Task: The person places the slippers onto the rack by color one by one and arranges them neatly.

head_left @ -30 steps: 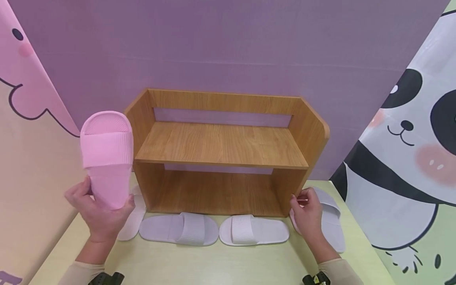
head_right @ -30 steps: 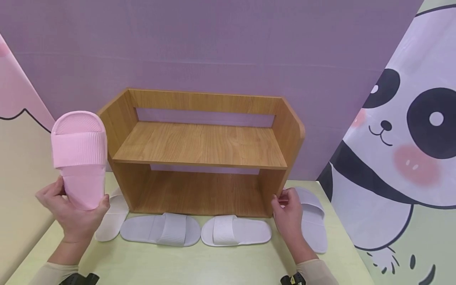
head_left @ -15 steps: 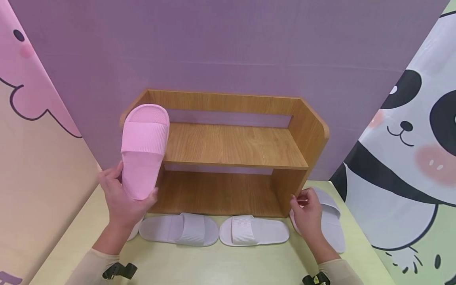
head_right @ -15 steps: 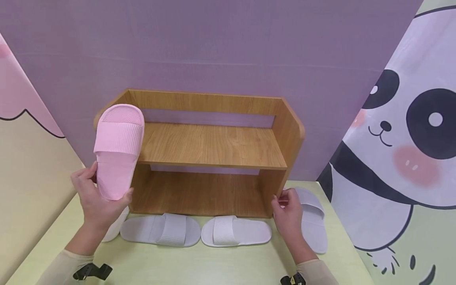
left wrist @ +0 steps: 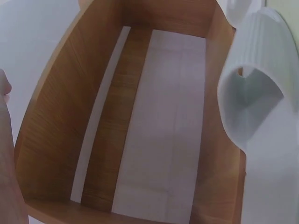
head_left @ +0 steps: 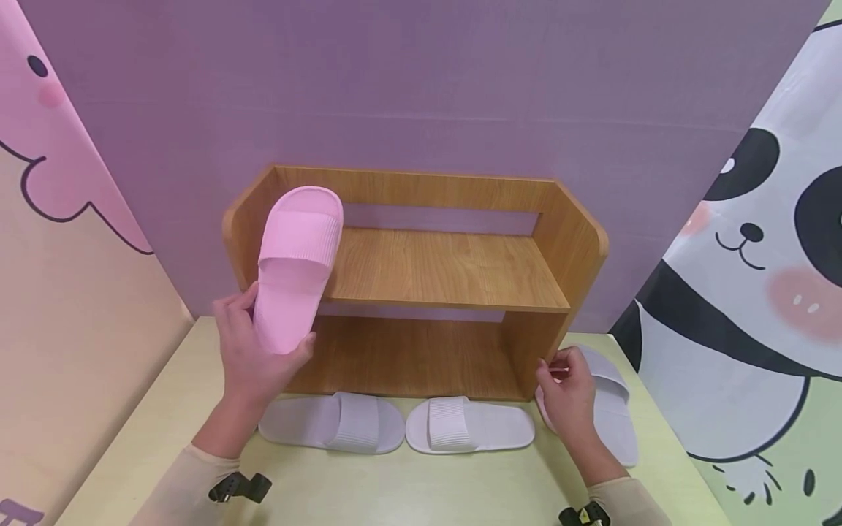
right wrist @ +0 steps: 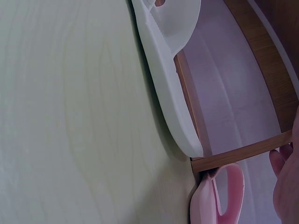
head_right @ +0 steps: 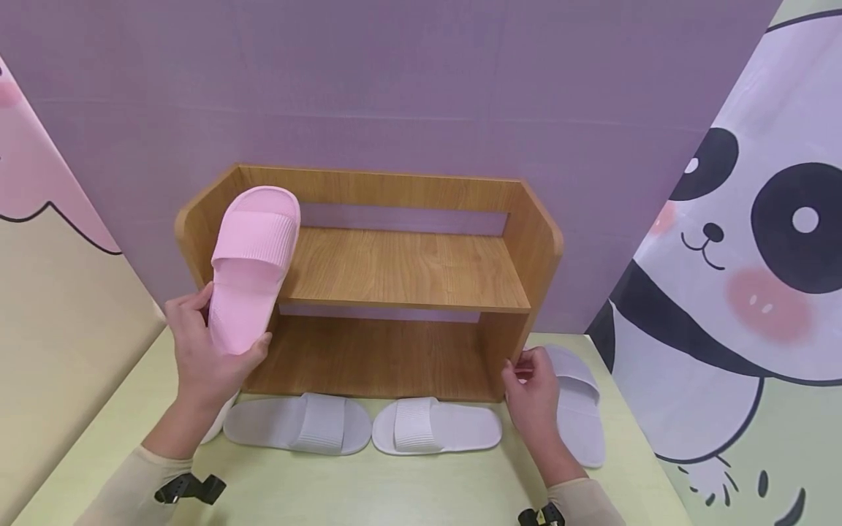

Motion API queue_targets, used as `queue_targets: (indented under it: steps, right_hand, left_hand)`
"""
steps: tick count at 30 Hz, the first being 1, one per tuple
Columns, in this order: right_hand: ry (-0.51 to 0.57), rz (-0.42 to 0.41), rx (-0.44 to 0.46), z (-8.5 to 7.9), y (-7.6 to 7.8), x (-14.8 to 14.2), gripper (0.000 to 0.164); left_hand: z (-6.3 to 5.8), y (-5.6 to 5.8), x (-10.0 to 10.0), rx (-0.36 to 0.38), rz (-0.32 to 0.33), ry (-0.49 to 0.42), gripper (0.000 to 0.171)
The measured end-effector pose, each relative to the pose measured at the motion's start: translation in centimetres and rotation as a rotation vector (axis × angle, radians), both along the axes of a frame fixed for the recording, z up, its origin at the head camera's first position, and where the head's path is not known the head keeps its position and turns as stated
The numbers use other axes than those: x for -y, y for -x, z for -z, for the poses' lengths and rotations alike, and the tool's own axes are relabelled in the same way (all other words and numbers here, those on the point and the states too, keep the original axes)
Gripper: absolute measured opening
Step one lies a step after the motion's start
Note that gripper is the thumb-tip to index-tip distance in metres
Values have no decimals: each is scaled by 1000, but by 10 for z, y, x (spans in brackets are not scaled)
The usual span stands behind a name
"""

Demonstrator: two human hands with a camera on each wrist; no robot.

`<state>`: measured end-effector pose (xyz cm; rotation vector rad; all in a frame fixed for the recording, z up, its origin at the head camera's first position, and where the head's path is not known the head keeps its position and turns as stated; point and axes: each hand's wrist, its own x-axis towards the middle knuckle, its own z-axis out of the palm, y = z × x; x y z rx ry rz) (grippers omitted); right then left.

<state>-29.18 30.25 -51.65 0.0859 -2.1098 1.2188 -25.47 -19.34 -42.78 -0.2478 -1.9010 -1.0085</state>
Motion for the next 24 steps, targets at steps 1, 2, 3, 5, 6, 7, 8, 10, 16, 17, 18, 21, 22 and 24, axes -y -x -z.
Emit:
queue_targets:
  steps: [1, 2, 3, 5, 6, 7, 8, 10, 16, 17, 18, 21, 22, 24]
  right_hand:
    - [2, -1, 1, 0, 0, 0, 16]
    - [3, 0, 3, 0, 0, 0, 16]
    - [6, -1, 3, 0, 0, 0, 16]
    - [6, 1, 6, 0, 0, 0, 16]
    - [6, 2, 6, 0, 0, 0, 15]
    - [5, 2, 7, 0, 0, 0, 15]
    - [3, 5, 7, 0, 0, 0, 15]
    - [-3, 8, 8, -1, 0, 1, 16]
    - [-16, 24, 29, -3, -2, 3, 16]
    - [-15, 24, 29, -3, -2, 3, 16]
    - [-14, 23, 28, -3, -2, 3, 16]
    - [-9, 18, 14, -3, -1, 2, 16]
    - [-9, 18, 11, -3, -1, 2, 16]
    - [-7, 16, 6, -3, -2, 3, 16]
  left_hand:
    - [-1, 1, -1, -8, -5, 1, 103]
    - [-2, 2, -2, -14, -13, -1, 103]
    - [-3, 2, -4, -20, -22, 2, 103]
    - [-6, 3, -6, -27, -36, -5, 102]
    - [-7, 4, -7, -27, -41, -12, 102]
    - [-8, 4, -8, -25, -47, -17, 102]
    - [-9, 4, -9, -17, -52, -21, 103]
    - [-12, 4, -11, -3, -61, -28, 102]
    - [-18, 4, -16, 72, -105, -46, 103]
    - [-20, 4, -16, 95, -110, -49, 103]
    - [-21, 4, -17, 119, -116, -53, 104]
    - [-25, 4, -21, 189, -125, -78, 102]
    - [-27, 4, -22, 209, -131, -85, 101]
    - [-30, 3, -24, 251, -144, -93, 100]
